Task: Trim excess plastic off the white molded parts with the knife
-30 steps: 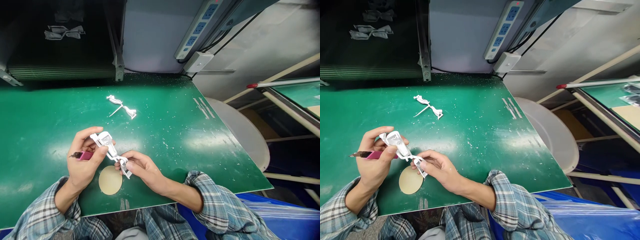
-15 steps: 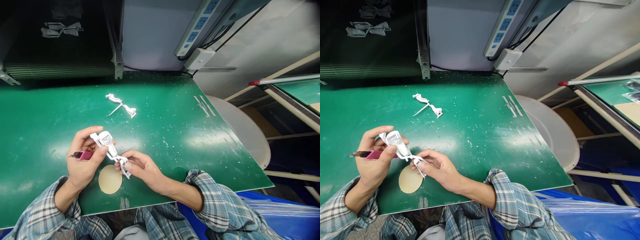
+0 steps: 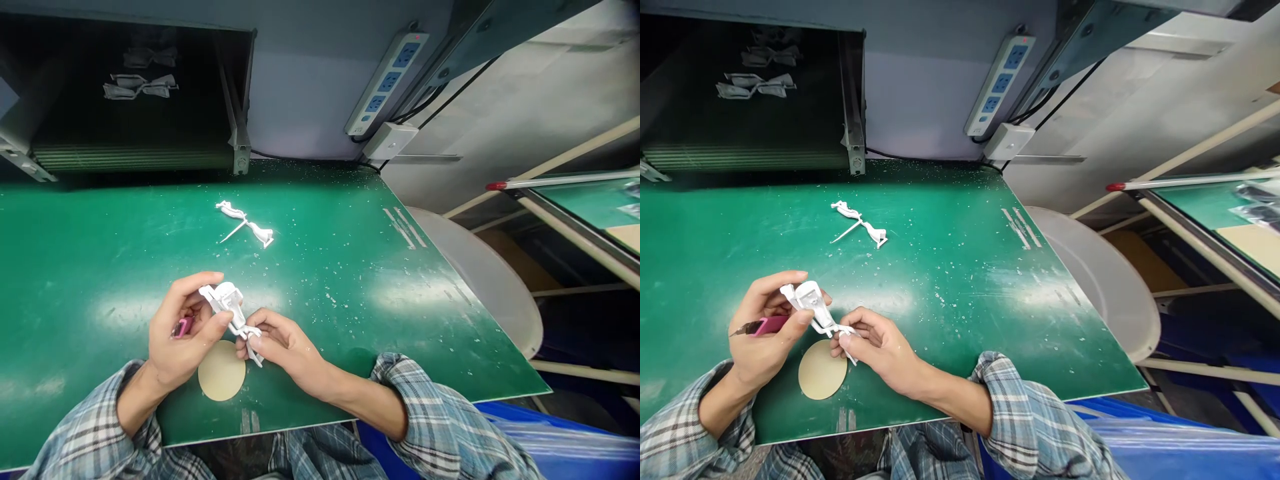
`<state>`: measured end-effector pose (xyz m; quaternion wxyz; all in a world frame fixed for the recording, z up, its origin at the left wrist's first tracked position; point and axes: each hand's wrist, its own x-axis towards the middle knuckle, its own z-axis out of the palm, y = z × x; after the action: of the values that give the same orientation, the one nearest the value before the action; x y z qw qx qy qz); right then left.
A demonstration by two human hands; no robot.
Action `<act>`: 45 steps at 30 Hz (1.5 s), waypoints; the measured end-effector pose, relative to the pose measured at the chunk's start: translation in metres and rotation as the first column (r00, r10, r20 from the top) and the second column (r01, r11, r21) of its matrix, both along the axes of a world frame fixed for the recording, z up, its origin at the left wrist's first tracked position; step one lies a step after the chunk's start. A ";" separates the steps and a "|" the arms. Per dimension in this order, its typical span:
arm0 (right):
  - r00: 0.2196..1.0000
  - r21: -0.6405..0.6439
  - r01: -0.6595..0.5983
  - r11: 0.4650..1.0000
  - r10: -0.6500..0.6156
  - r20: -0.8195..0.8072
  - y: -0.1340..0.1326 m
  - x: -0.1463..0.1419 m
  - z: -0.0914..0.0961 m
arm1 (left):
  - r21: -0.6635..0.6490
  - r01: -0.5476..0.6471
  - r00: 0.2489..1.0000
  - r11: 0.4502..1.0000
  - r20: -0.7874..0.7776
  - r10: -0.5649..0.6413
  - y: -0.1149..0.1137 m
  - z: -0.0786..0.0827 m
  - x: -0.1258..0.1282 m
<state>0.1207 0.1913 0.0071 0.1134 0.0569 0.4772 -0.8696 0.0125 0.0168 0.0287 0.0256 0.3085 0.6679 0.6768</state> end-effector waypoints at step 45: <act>0.995 -0.061 -0.084 0.995 0.081 -0.057 0.000 0.001 0.000 | -0.023 0.005 0.913 1.000 0.409 0.005 0.010 0.007 -0.011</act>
<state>0.1218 0.1909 0.0073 0.1378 0.0100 0.4545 -0.8800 0.0014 0.0264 0.0360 0.1680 0.1599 0.6556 0.7186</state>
